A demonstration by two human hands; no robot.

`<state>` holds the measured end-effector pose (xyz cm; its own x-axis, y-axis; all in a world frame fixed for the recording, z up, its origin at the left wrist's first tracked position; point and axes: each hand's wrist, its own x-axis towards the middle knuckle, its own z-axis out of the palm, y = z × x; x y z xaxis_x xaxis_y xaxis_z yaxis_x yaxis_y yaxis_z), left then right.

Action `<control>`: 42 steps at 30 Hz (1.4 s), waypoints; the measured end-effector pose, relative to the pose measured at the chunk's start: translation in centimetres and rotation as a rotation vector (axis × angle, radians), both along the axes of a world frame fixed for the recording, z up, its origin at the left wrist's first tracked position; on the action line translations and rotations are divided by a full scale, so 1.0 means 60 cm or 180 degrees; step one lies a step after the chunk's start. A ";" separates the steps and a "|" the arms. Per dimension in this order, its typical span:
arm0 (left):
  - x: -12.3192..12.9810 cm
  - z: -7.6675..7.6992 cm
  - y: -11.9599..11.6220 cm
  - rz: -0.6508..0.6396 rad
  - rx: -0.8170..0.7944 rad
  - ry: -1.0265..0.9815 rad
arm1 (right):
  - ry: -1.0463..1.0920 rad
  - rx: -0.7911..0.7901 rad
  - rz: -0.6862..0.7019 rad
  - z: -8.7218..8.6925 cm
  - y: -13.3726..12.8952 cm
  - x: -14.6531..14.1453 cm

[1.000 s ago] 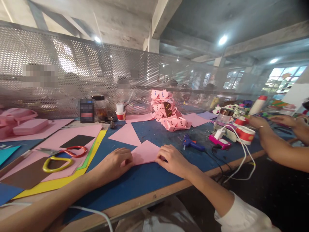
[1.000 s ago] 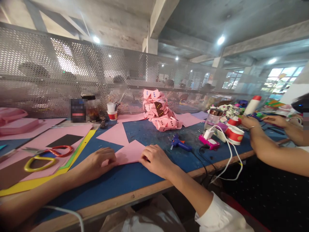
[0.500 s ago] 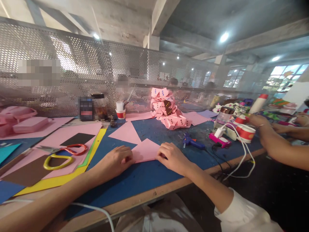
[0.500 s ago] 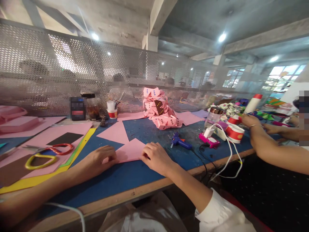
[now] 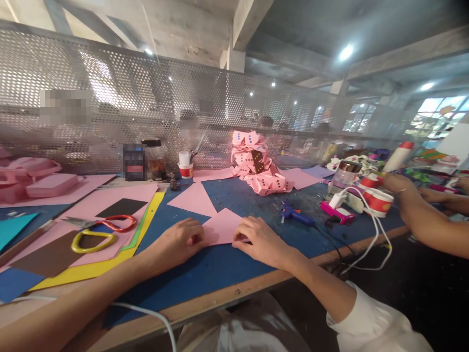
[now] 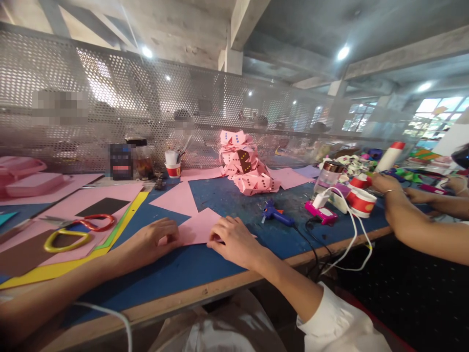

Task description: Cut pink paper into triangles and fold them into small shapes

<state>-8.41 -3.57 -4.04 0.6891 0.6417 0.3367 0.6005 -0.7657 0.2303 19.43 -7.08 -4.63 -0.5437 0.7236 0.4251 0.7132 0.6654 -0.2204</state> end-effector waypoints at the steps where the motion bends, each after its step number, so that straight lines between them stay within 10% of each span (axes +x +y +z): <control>1: 0.000 0.000 0.000 -0.0011 0.0001 -0.0003 | -0.0015 -0.0002 0.0034 0.001 -0.001 -0.005; 42: 0.018 0.001 -0.017 0.0042 -0.0099 -0.0100 | 0.0081 0.0021 -0.0131 -0.013 0.016 -0.041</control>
